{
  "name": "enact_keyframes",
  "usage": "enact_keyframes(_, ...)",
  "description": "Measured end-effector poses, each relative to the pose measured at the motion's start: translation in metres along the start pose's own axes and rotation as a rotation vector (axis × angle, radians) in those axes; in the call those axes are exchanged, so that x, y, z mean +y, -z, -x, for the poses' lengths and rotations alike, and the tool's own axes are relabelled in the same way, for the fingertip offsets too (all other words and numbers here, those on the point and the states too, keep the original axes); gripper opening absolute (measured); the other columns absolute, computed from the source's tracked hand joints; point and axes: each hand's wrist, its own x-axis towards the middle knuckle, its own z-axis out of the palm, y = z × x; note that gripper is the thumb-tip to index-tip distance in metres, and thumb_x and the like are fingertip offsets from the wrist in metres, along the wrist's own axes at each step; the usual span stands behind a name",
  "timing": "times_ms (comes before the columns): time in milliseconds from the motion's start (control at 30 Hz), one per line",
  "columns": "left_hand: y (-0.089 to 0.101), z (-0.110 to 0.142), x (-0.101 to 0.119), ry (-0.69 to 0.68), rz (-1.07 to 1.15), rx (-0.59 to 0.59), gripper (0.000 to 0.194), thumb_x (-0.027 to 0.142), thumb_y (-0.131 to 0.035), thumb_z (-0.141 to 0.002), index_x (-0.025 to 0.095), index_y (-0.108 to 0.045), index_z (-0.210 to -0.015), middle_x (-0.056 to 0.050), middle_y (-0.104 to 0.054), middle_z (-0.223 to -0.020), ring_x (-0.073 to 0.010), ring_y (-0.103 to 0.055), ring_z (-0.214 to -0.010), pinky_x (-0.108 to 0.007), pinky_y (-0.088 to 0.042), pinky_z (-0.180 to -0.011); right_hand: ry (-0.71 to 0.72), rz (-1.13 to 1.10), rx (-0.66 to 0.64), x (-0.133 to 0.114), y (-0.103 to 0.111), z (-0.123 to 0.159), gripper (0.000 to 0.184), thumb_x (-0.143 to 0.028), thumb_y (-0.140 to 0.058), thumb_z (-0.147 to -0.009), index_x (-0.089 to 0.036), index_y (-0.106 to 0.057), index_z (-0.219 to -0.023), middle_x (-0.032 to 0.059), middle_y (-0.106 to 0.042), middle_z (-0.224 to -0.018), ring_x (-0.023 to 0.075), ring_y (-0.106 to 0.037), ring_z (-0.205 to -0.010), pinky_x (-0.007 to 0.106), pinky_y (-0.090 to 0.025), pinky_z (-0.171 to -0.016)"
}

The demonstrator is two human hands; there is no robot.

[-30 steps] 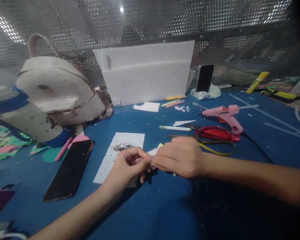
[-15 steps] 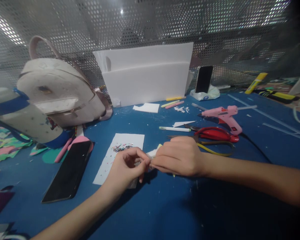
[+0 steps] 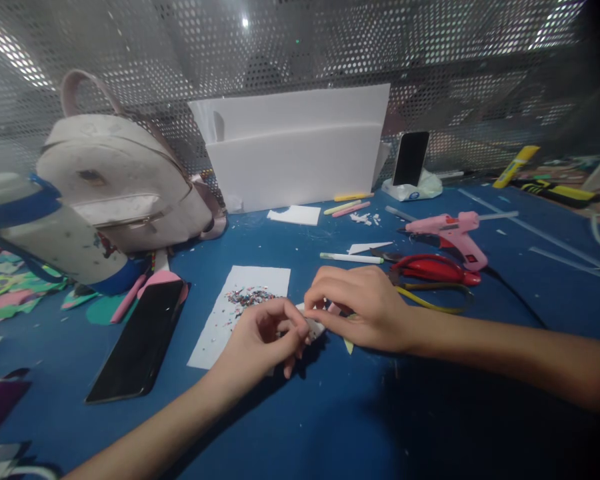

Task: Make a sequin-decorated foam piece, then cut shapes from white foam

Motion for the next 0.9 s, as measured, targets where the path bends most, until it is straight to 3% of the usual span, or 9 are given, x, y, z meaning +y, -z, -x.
enact_keyframes(200,0.002,0.0,-0.001,-0.015,0.02,0.045,0.014,0.024,-0.063,-0.085,0.015,-0.059,-0.076,0.005,-0.056,-0.058,-0.0039,-0.049,-0.04,-0.014,-0.043,-0.039,-0.056,-0.032,-0.079,0.0,0.004,-0.003,0.016,-0.029,-0.053,-0.093,-0.017,-0.064,-0.091,0.0012,-0.062,-0.085,0.0086,-0.052,-0.065,0.021,-0.034,-0.058)
enact_keyframes(333,0.001,0.001,0.003,-0.052,-0.028,0.078,0.015,0.025,-0.063,-0.085,0.015,-0.058,-0.075,0.005,-0.055,-0.057,-0.0042,-0.049,-0.039,-0.015,-0.042,-0.039,-0.179,-0.165,-0.125,-0.002,0.006,-0.006,0.013,-0.025,-0.054,-0.092,-0.018,-0.065,-0.089,0.0002,-0.062,-0.084,0.0092,-0.052,-0.068,0.022,-0.035,-0.062)
enact_keyframes(467,0.002,0.002,0.007,-0.182,-0.18,0.163,0.01,0.022,-0.063,-0.085,0.014,-0.062,-0.078,0.002,-0.058,-0.065,-0.0056,-0.052,-0.045,-0.016,-0.045,-0.041,-0.388,-0.392,-0.279,-0.002,0.008,-0.011,0.019,-0.026,-0.051,-0.093,-0.016,-0.066,-0.086,0.0006,-0.063,-0.079,0.0098,-0.052,-0.068,0.022,-0.037,-0.061)
enact_keyframes(567,0.003,0.003,0.008,-0.263,-0.291,0.202,0.007,0.017,-0.063,-0.084,0.014,-0.064,-0.079,0.0,-0.061,-0.071,-0.0071,-0.055,-0.051,-0.016,-0.047,-0.044,-0.44,-0.507,-0.396,-0.001,0.008,-0.012,0.017,-0.032,-0.061,-0.086,-0.016,-0.067,-0.089,0.001,-0.064,-0.08,0.0083,-0.048,-0.061,0.02,-0.036,-0.055)
enact_keyframes(733,0.006,0.004,0.008,-0.367,-0.434,0.205,0.006,0.014,-0.061,-0.086,0.015,-0.064,-0.082,-0.003,-0.063,-0.078,-0.0108,-0.06,-0.065,-0.018,-0.049,-0.051,-0.434,-0.608,-0.397,0.003,0.006,-0.011,0.014,-0.029,-0.063,-0.084,-0.015,-0.066,-0.085,0.0008,-0.062,-0.082,0.0071,-0.048,-0.062,0.019,-0.038,-0.056)
enact_keyframes(900,0.013,0.003,0.006,-0.635,-0.731,0.187,0.009,0.007,-0.06,-0.085,0.016,-0.063,-0.084,-0.004,-0.066,-0.08,-0.0135,-0.062,-0.073,-0.021,-0.05,-0.058,-0.549,-0.805,-0.441,0.007,0.004,-0.012,0.019,-0.033,-0.063,-0.085,-0.014,-0.064,-0.088,0.0022,-0.063,-0.08,0.0089,-0.054,-0.067,0.021,-0.041,-0.061)
